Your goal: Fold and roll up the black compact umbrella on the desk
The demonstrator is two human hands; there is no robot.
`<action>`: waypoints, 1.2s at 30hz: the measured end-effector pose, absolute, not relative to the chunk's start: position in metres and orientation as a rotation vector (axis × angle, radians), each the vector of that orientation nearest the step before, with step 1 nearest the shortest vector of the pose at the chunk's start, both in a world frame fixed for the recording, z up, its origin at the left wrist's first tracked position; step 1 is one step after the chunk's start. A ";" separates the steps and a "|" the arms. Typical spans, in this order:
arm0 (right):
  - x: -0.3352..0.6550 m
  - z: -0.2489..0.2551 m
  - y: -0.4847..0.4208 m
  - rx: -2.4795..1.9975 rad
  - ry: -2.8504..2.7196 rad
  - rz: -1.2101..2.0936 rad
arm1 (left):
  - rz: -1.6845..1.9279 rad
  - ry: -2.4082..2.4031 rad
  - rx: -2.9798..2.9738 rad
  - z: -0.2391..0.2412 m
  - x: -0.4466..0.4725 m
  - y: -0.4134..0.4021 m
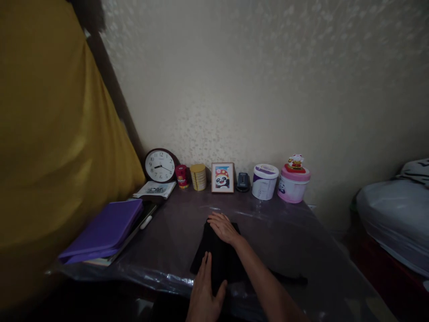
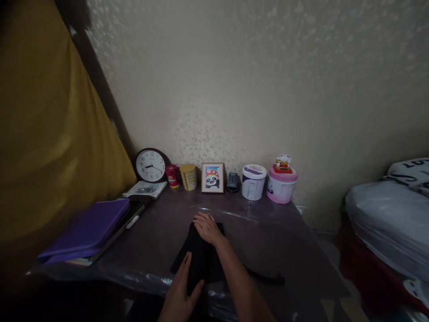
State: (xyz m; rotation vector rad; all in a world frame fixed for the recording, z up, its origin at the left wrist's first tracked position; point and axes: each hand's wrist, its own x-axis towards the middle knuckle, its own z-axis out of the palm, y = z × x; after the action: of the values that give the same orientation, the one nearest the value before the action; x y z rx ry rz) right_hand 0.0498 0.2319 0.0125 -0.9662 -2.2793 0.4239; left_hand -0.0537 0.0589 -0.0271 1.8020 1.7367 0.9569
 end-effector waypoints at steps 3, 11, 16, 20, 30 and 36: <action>0.046 0.009 0.247 -1.042 -2.245 0.464 | 0.901 1.773 1.814 -0.021 -0.055 0.058; 0.076 0.013 0.256 -1.359 -1.914 0.609 | 0.778 1.986 1.885 -0.003 -0.053 0.052; 0.140 0.006 0.227 -1.553 -1.617 0.745 | 0.746 2.086 1.896 0.001 -0.053 0.048; 0.165 0.000 0.190 -1.565 -1.485 0.930 | 0.769 2.065 1.843 0.007 -0.053 0.044; 0.141 0.000 0.167 -1.498 -1.456 1.084 | 0.716 1.780 1.396 0.011 -0.058 0.042; 0.133 0.000 0.175 -1.499 -1.504 0.956 | 0.923 1.592 1.164 0.005 -0.056 0.039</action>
State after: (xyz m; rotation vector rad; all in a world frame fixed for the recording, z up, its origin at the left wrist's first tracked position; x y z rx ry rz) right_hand 0.1335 0.1753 0.0005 -1.4986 -1.5041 0.9560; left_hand -0.0559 0.0393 0.0053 1.1643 1.5925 0.9227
